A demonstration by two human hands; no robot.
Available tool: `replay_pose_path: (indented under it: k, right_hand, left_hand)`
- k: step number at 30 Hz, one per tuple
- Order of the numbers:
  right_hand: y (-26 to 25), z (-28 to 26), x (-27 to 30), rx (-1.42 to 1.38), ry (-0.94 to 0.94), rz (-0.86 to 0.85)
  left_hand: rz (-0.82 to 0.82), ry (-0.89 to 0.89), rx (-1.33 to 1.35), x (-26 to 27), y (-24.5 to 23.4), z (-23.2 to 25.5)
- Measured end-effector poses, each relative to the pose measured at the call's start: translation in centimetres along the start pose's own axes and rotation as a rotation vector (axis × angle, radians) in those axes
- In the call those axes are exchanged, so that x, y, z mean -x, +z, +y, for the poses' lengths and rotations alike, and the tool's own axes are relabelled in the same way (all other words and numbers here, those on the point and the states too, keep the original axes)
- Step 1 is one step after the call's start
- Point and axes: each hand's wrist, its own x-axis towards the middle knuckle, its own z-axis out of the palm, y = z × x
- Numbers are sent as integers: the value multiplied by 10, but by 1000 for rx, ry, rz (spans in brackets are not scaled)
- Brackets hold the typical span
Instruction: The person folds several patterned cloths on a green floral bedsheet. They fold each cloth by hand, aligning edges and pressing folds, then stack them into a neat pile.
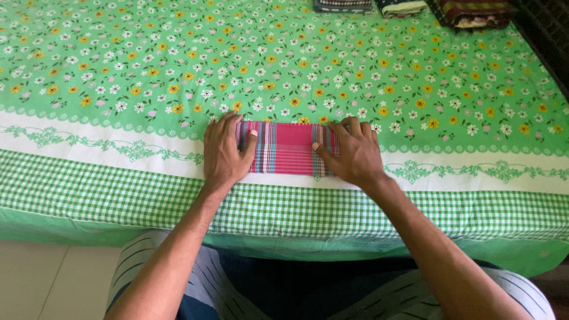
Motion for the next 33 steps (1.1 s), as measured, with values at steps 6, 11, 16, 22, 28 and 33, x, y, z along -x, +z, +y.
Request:
replay_pose_path:
  k: [6, 11, 16, 22, 28, 33]
  right_hand:
    - [-14, 18, -19, -98, 3, -133]
    - [-16, 20, -34, -142, 122, -236]
    - [-18, 24, -52, -240, 341, -416]
    - [-22, 29, -48, -470, 410, -416]
    - [-35, 27, -42, -537, 357, -415]
    - [-45, 22, -43, -657, 365, -471]
  left_hand:
    - [45, -14, 34, 3, 3, -2]
    - [90, 17, 53, 4, 4, -5]
    - [68, -4, 34, 2, 6, -5]
    - [14, -38, 33, -1, -1, 0]
    - [-10, 75, -32, -3, -13, 12]
    - [-90, 37, -2, -15, -21, 19]
